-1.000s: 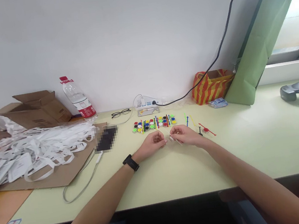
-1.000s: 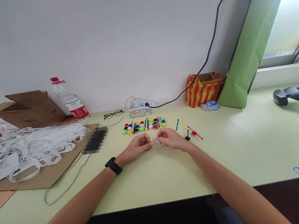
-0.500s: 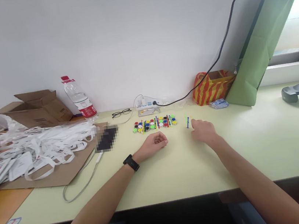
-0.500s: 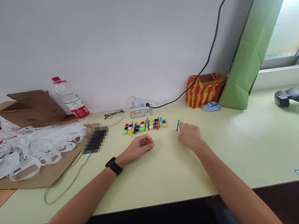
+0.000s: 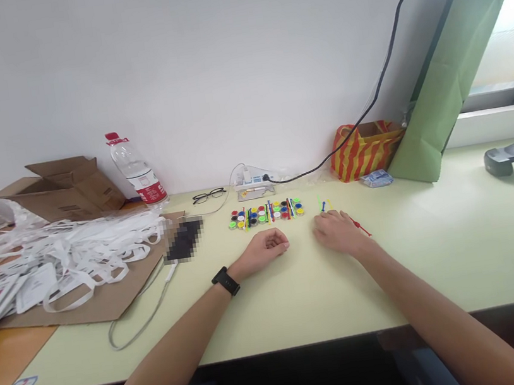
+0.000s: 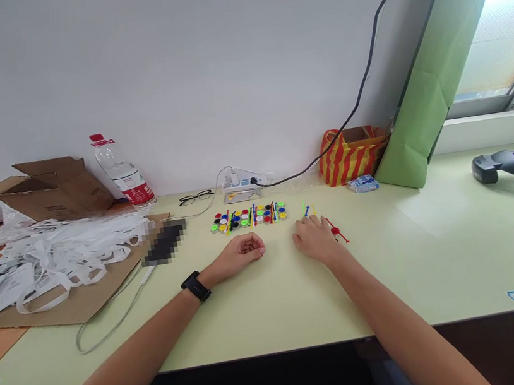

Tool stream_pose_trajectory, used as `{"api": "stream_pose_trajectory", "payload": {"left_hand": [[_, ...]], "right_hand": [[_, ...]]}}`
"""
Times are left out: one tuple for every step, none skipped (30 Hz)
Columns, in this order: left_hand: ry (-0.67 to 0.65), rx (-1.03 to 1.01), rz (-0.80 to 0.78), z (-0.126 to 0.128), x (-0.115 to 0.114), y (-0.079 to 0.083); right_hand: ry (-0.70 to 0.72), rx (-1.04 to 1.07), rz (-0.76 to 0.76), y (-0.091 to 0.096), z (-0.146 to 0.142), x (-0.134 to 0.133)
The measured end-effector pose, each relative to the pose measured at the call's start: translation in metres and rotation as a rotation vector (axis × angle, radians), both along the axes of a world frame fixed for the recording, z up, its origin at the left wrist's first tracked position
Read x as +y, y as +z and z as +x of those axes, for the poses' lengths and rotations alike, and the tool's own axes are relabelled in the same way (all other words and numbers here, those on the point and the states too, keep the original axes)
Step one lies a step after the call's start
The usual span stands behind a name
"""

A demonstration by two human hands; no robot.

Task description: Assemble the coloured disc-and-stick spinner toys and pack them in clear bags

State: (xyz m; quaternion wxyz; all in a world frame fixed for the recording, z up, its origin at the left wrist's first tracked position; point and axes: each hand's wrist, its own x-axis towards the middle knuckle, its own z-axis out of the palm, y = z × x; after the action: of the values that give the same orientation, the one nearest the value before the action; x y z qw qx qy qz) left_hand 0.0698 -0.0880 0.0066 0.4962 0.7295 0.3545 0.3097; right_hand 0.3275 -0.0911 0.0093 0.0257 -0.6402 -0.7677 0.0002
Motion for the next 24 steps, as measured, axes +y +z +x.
{"api": "stream_pose_trajectory", "payload": {"left_hand": [[0.001,0.001,0.0,0.0,0.0,0.0],[0.0,0.004,-0.001,0.0,0.0,0.001],[0.0,0.007,-0.003,0.0,0.0,0.001],[-0.002,0.009,-0.006,0.0,0.0,0.001],[-0.004,0.01,-0.008,0.0,0.0,0.001],[-0.005,0.011,-0.009,0.001,0.0,0.002],[-0.006,0.012,-0.009,0.001,0.0,0.002],[-0.006,0.013,-0.008,0.001,0.0,0.002],[-0.005,0.013,-0.006,0.001,0.0,0.002],[-0.004,0.015,-0.004,0.0,0.0,0.002],[-0.002,0.017,-0.001,0.0,0.0,0.002],[-0.001,0.02,0.001,0.0,0.0,0.002],[-0.001,0.024,0.005,0.0,0.0,0.002],[-0.001,0.028,0.008,0.0,0.0,0.002],[-0.001,0.031,0.011,0.0,0.0,0.001],[-0.001,0.032,0.013,-0.001,0.0,0.001],[-0.001,0.031,0.014,-0.001,0.0,0.001],[-0.002,0.03,0.014,-0.001,0.0,0.001],[-0.003,0.027,0.013,-0.001,0.0,0.001],[-0.005,0.025,0.011,0.0,0.0,0.001],[-0.007,0.023,0.009,0.0,0.0,0.001],[-0.007,0.022,0.007,0.0,0.0,0.001],[-0.006,0.021,0.005,0.0,-0.001,0.001],[-0.006,0.02,0.003,0.0,-0.001,0.001]], "right_hand": [[-0.023,-0.002,0.006,-0.001,0.0,0.0],[-0.056,-0.004,0.011,-0.001,0.0,0.0],[-0.097,-0.003,0.012,-0.001,0.0,0.001],[-0.136,0.002,0.004,-0.001,0.002,0.002],[-0.167,0.011,-0.011,0.0,0.003,0.004],[-0.188,0.021,-0.031,0.0,0.004,0.005],[-0.201,0.033,-0.045,0.001,0.006,0.006],[-0.213,0.043,-0.048,0.002,0.007,0.008],[-0.224,0.051,-0.035,0.002,0.008,0.009],[-0.237,0.057,-0.011,0.002,0.009,0.01],[-0.25,0.062,0.018,0.002,0.01,0.012],[-0.257,0.064,0.041,0.002,0.011,0.013],[-0.256,0.063,0.051,0.001,0.012,0.014],[-0.249,0.058,0.048,0.0,0.013,0.015],[-0.24,0.051,0.035,-0.001,0.014,0.015],[-0.232,0.044,0.019,-0.002,0.015,0.016],[-0.23,0.039,0.007,-0.002,0.016,0.017],[-0.23,0.034,-0.001,-0.002,0.017,0.018],[-0.235,0.031,-0.003,-0.002,0.018,0.019],[-0.242,0.027,-0.003,-0.002,0.02,0.02],[-0.249,0.024,-0.002,-0.001,0.021,0.021],[-0.256,0.023,0.001,-0.001,0.022,0.022],[-0.263,0.023,0.003,0.0,0.023,0.023],[-0.269,0.024,0.007,0.0,0.024,0.024]]}}
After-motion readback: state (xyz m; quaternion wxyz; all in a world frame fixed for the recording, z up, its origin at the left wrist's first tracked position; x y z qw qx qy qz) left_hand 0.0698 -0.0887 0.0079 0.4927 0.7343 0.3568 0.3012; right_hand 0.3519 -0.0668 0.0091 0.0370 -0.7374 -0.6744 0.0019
